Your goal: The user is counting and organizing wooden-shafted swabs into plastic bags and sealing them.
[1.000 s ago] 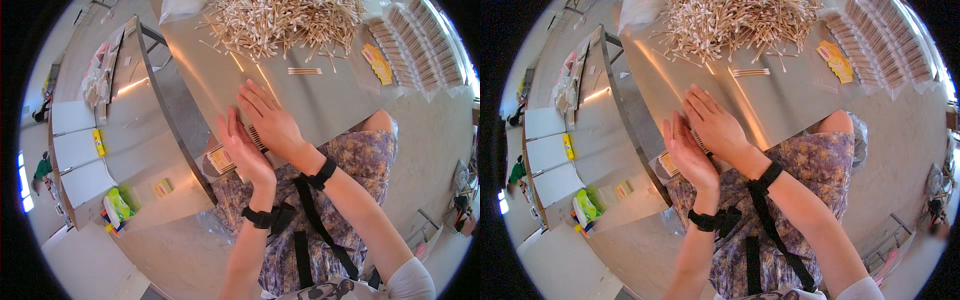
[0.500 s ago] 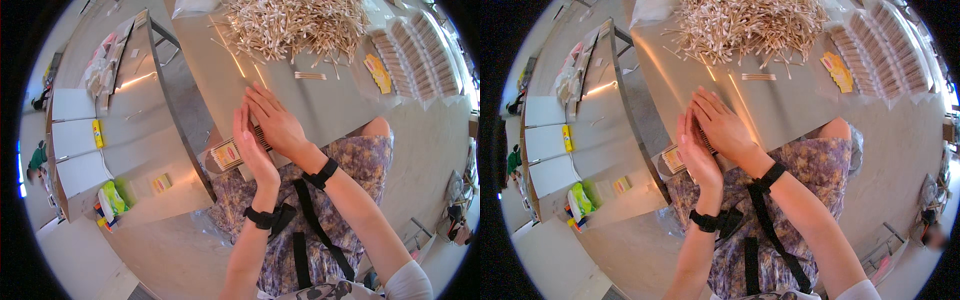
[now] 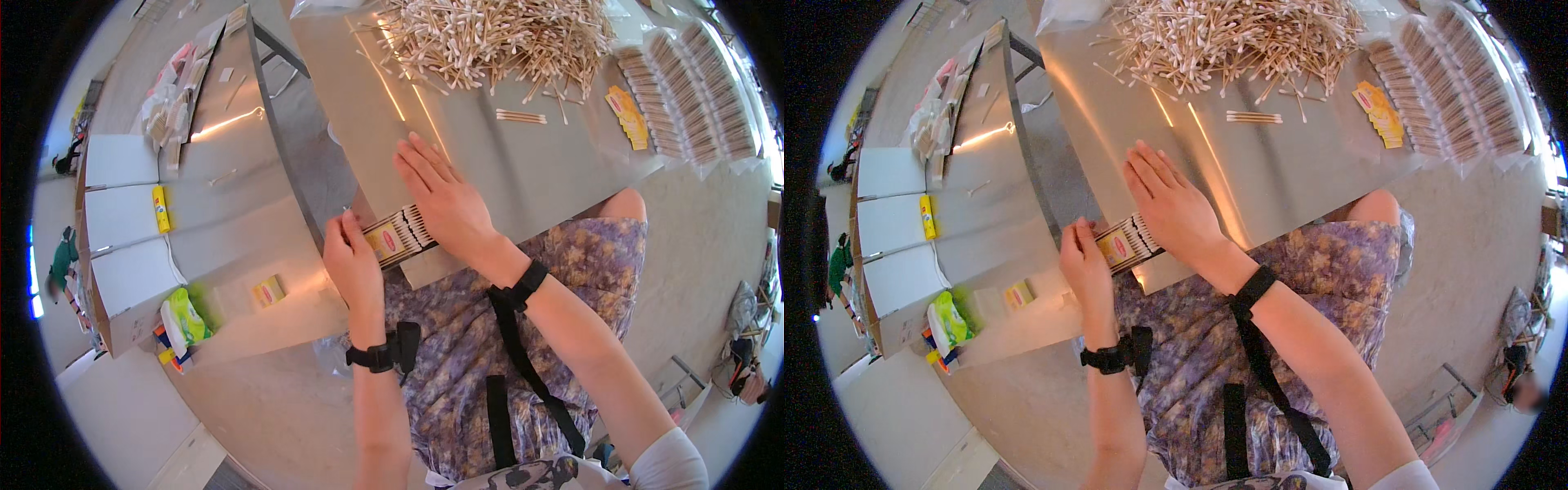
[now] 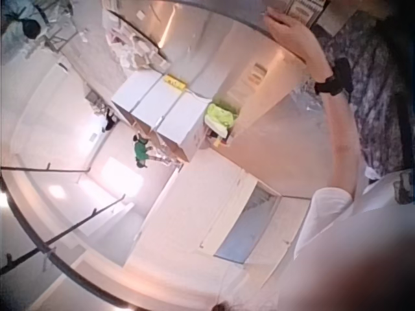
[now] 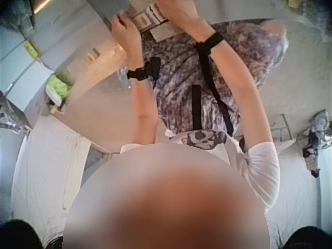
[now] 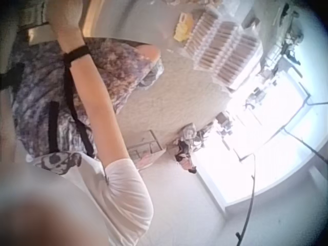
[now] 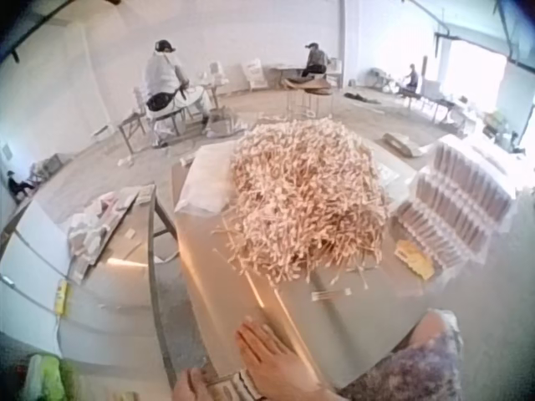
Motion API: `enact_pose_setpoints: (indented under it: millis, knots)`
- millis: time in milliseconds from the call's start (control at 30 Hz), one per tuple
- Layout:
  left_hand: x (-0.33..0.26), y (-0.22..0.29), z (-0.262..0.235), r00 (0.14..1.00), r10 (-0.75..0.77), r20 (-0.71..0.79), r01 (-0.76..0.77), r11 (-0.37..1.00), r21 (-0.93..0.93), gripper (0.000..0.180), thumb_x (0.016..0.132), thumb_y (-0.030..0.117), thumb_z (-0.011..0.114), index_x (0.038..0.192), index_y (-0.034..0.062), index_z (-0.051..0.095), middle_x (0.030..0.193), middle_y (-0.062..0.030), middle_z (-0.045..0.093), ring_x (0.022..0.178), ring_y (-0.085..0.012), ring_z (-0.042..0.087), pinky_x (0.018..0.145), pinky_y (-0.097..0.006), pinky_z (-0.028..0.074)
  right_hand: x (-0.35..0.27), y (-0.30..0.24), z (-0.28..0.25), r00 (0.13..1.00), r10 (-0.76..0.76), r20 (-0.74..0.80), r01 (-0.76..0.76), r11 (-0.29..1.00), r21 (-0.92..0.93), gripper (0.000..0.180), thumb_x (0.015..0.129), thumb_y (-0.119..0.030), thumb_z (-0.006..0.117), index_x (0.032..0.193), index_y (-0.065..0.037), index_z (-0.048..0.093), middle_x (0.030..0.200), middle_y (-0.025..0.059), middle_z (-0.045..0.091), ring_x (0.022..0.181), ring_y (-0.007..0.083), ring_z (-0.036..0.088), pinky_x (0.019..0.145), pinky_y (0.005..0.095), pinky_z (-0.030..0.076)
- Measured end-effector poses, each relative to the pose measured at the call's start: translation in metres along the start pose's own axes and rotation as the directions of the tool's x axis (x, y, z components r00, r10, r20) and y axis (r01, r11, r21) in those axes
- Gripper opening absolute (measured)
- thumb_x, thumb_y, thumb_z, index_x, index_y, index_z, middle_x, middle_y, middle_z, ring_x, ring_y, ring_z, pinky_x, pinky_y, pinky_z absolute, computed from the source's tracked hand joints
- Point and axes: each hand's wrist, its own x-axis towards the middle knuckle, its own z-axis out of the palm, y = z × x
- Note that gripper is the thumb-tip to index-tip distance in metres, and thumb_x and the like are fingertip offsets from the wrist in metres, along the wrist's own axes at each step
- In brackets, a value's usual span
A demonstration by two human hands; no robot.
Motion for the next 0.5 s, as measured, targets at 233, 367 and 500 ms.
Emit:
enact_pose_setpoints:
  millis: [233,367,500]
  knots:
    - [0.008,-0.014,0.011,0.996,0.009,0.093,-0.003,0.997,-0.071,0.054,0.104,0.040,0.047,0.076,-0.0053,0.058,0.061,-0.0139,0.053,0.057,-0.0213,0.044,0.058,-0.038,0.040,0.002,-0.002,-0.001,0.999,-0.041,0.011,0.041,0.999,-0.025,0.048,0.089,-0.009,0.048,0.135,0.005,0.048,0.144,0.0168,0.047,0.142,0.0290,0.035,0.118,0.0401,0.030]
    - [0.009,-0.020,0.015,0.995,0.024,0.100,-0.008,0.987,-0.160,0.048,0.104,0.035,0.049,0.080,-0.0053,0.060,0.059,-0.0178,0.051,0.054,-0.0245,0.041,0.054,-0.039,0.037,0.002,-0.001,0.001,0.999,-0.041,0.012,0.041,0.999,-0.006,0.047,0.089,-0.009,0.048,0.134,0.005,0.048,0.143,0.0171,0.047,0.142,0.0293,0.036,0.118,0.0403,0.030]
    - [0.008,-0.015,0.012,0.995,0.015,0.098,-0.003,0.992,-0.123,0.047,0.104,0.034,0.049,0.080,-0.0048,0.061,0.060,-0.0190,0.052,0.054,-0.0274,0.044,0.055,-0.040,0.039,0.002,-0.010,0.008,1.000,-0.031,0.000,0.031,0.999,0.020,0.047,0.089,-0.010,0.048,0.133,0.005,0.049,0.143,0.0172,0.047,0.142,0.0297,0.036,0.118,0.0404,0.031]
